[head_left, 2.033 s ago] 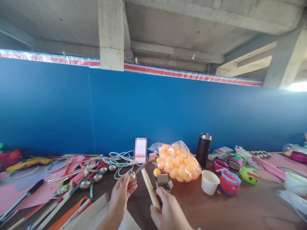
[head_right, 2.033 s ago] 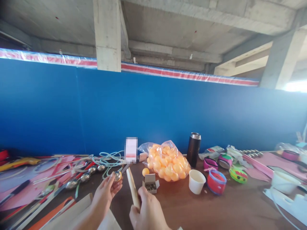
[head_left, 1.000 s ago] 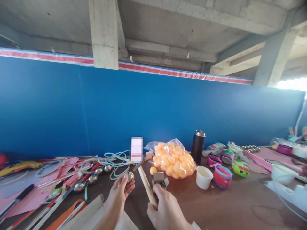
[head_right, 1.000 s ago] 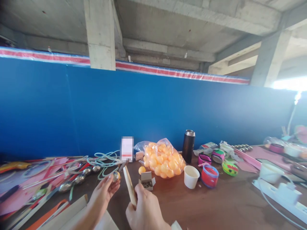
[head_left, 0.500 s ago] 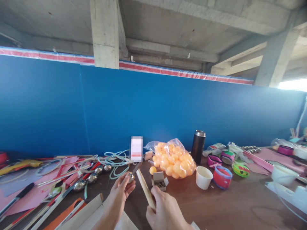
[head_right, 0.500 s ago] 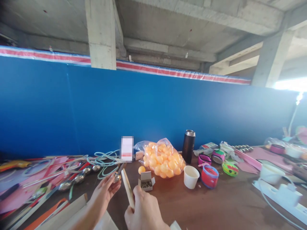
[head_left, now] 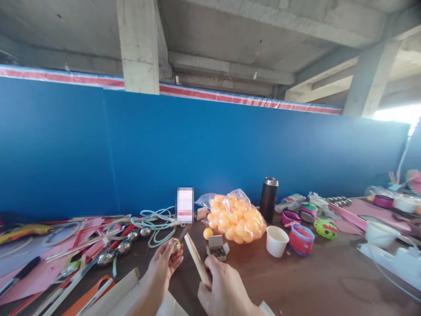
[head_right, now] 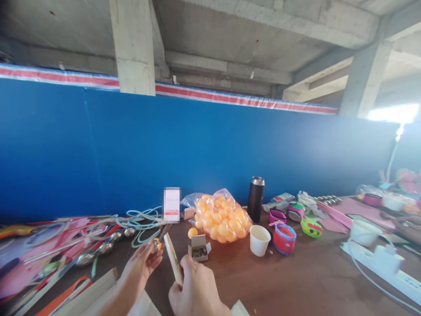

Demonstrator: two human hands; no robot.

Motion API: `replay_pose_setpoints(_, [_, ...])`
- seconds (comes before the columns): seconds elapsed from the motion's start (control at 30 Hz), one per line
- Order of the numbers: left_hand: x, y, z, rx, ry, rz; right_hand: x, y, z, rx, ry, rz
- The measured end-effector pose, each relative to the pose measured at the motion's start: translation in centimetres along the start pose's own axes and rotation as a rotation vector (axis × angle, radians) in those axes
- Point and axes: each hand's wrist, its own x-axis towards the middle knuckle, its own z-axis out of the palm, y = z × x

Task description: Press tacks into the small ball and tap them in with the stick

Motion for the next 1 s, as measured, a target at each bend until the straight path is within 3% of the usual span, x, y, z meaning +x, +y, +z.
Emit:
replay_pose_setpoints(0.37, [-0.06, 0.09, 0.15, 0.036, 0.029, -0.010, 0.01, -0.11, -0.19, 0.018, 0.021, -0.017])
replay_pose_setpoints(0.8, [-0.10, 0.14, 0.02, -0.026, -0.027, 0.025, -0.26, 0.07, -0.09, 0.011, -0.023, 0.008])
replay_pose_setpoints(1.0, [0.23, -0.08, -0.03, -0.060, -0.015, 0.040, -0.22, -0.05, -0.53, 0.069, 0.060, -0.007])
